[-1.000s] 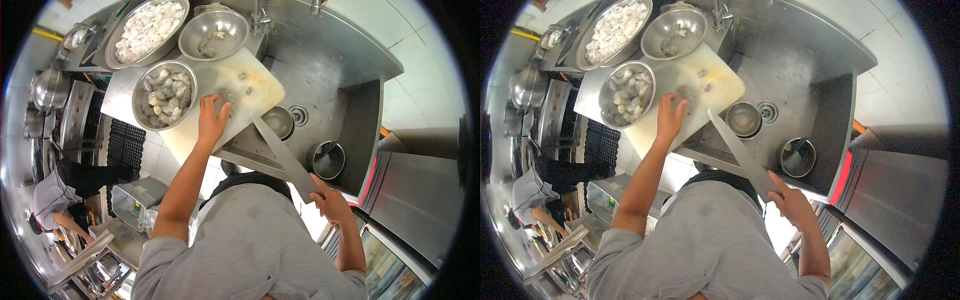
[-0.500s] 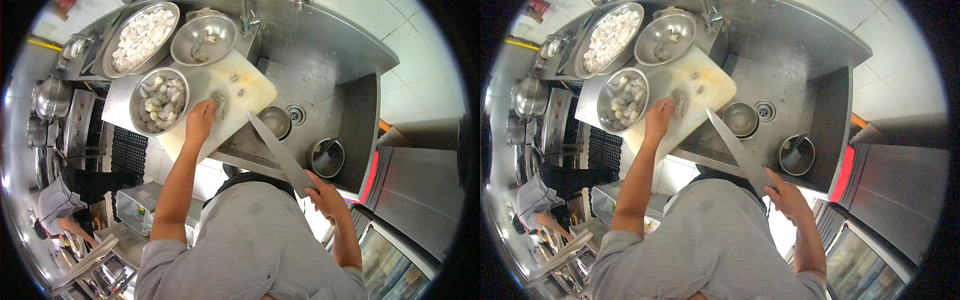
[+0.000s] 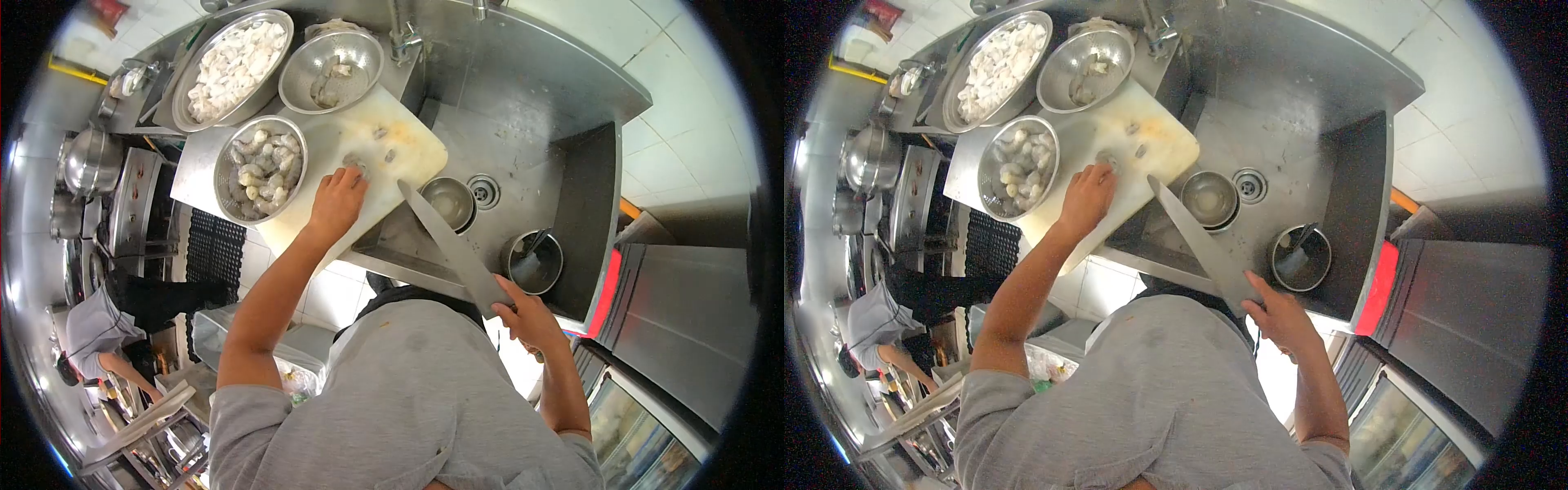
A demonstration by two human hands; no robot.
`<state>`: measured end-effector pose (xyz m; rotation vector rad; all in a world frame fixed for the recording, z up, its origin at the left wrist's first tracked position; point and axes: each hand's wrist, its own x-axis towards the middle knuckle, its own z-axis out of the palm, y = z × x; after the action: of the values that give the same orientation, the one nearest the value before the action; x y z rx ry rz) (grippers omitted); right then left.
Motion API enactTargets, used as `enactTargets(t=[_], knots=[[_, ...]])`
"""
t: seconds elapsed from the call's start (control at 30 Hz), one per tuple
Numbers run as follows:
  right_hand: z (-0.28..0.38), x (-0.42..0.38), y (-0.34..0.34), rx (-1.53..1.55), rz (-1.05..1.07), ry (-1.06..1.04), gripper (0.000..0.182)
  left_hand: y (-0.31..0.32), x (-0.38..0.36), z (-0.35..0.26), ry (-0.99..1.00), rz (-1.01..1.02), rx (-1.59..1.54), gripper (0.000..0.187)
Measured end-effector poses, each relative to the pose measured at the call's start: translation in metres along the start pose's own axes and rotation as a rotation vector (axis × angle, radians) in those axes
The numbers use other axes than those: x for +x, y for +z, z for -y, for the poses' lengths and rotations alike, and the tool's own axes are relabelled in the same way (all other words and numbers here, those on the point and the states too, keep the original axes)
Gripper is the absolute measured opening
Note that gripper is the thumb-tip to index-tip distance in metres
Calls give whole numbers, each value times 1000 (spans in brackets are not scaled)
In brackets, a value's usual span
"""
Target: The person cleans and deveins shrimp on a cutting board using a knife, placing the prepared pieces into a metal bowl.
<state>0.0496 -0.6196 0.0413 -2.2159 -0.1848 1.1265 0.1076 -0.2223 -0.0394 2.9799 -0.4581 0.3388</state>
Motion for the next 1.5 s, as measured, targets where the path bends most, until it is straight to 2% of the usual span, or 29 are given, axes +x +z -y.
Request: enactTargets(t=[0.13, 0.23, 0.33, 0.43, 0.53, 0.6, 0.7, 0.77, 0.83, 0.93, 1.03, 1.1, 1.13, 1.23, 1.3, 1.33, 1.43, 1.5], knots=[[-5, 1, 6, 24, -6, 11, 56, -16, 9, -14, -48, -31, -97, 10], [4, -2, 2, 34, 40, 104, 57, -59, 34, -21, 43, 158, -487, 8], [-1, 0, 6, 30, 20, 66, 59, -120, 87, -49, 80, 243, -751, 11], [-14, 7, 14, -23, -23, -29, 60, -143, 126, -64, 142, 304, -960, 16], [5, 2, 11, -5, -20, 47, 60, -94, 150, -58, -98, 500, -1821, 25], [-3, 6, 16, 7, -28, 3, 59, -19, 146, -60, -149, 299, -357, 35], [-6, 7, 14, 6, 1, 20, 61, -7, 126, -62, -234, -91, -309, 39], [-1, 3, 16, 23, 7, 66, 55, -21, 106, -44, -419, -114, -438, 37], [0, 9, 12, 3, 0, 45, 49, -15, 72, -20, -556, -159, -231, 37], [-7, 14, 16, -6, 4, 2, 39, -5, 31, -16, -764, 76, -159, 36], [-5, 19, 13, 32, 32, 22, 34, 18, 18, -9, -516, -77, -286, 34], [-7, 24, 10, 53, 68, 30, 32, 14, 12, 1, -311, -31, -314, 33], [-5, 26, 8, -25, 8, -1, 29, 7, 13, 7, -209, -10, -326, 33], [3, 29, 10, -225, -135, -121, 24, -3, -3, 22, -258, 16, -446, 35], [17, 34, 5, -333, -224, -256, 24, -4, -12, 16, -361, -68, -538, 33], [24, 36, 3, -374, -205, -234, 25, -4, -15, 14, -408, -108, -584, 33], [46, 40, -3, -481, -162, -191, 28, 7, -18, 13, -304, -236, -411, 31], [56, 41, -5, -535, -137, -199, 27, 11, -19, 14, -286, -250, -435, 28]])
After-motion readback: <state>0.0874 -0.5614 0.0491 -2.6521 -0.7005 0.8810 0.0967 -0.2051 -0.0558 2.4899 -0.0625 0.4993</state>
